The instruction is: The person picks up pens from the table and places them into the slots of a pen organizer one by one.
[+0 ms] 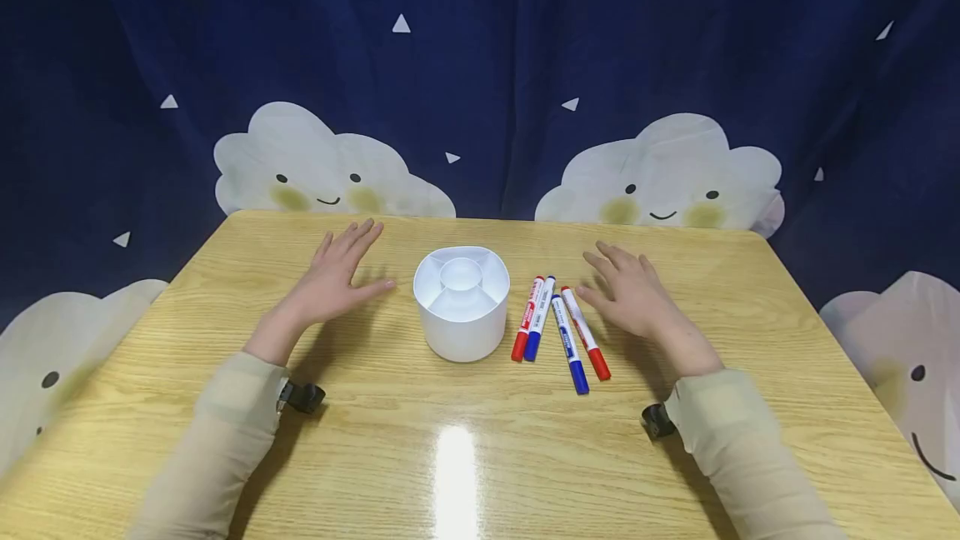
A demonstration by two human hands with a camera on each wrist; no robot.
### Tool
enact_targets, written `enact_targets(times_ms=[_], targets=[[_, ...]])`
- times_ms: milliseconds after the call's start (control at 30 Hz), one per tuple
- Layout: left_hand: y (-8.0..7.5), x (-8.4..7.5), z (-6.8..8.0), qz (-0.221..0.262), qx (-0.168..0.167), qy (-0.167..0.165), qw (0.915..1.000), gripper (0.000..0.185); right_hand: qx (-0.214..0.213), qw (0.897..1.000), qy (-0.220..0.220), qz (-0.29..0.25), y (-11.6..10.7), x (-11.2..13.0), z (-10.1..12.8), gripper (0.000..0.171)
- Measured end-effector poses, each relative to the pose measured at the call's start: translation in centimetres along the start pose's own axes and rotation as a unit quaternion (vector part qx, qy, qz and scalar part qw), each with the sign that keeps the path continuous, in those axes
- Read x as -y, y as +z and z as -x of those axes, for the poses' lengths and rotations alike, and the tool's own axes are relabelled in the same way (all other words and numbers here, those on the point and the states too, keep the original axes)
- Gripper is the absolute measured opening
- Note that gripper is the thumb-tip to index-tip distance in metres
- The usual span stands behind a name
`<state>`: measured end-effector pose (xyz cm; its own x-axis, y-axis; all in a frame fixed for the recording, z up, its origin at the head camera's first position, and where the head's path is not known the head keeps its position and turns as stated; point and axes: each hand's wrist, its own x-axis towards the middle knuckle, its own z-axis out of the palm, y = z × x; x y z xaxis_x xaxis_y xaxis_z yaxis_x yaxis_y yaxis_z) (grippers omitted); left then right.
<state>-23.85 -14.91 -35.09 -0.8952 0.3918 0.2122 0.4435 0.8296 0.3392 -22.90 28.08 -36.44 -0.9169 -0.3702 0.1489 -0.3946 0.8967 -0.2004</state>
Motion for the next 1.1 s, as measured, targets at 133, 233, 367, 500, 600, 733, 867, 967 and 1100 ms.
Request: enact_targets(times_ms=[133, 233, 367, 500, 600, 733, 867, 967, 1100], targets=[[0.2, -0.6, 0.1, 0.070, 0.005, 0.002, 0.9976, 0.087, 0.014, 1.000, -0.007, -0.005, 0.4, 0.5, -0.2, 0.061], [0.4, -0.9, 0.1, 0.128, 0.021, -0.001, 0.9916, 0.085, 0.033, 0.999, -0.015, -0.021, 0.7, 0.8, -0.4, 0.060], [0.9, -1.5, 0.1, 0.180, 0.041, 0.000, 0.9828, 0.084, 0.064, 0.997, -0.023, -0.029, 1.3, 1.1, -0.8, 0.060], [1.3, -2.1, 0.0, 0.223, 0.052, 0.011, 0.9733, 0.083, 0.080, 0.997, -0.015, -0.019, 1.8, 1.3, -1.3, 0.059], [1.6, -2.6, -0.1, 0.242, 0.061, 0.019, 0.9681, 0.084, 0.081, 0.997, -0.010, -0.017, 2.0, 1.5, -1.6, 0.059], [2.0, -3.2, -0.4, 0.257, 0.070, 0.035, 0.9632, 0.086, 0.085, 0.996, -0.014, -0.023, 2.2, 1.6, -2.0, 0.058], [2.3, -3.6, -0.6, 0.265, 0.076, 0.045, 0.9602, 0.088, 0.096, 0.995, -0.012, -0.025, 2.3, 1.7, -2.3, 0.057], [2.5, -3.7, -0.8, 0.272, 0.079, 0.041, 0.9583, 0.088, 0.105, 0.994, -0.001, -0.026, 2.3, 1.8, -2.5, 0.057], [2.6, -4.0, -0.9, 0.291, 0.086, 0.040, 0.9521, 0.086, 0.112, 0.993, 0.008, -0.033, 2.3, 2.1, -2.7, 0.057]])
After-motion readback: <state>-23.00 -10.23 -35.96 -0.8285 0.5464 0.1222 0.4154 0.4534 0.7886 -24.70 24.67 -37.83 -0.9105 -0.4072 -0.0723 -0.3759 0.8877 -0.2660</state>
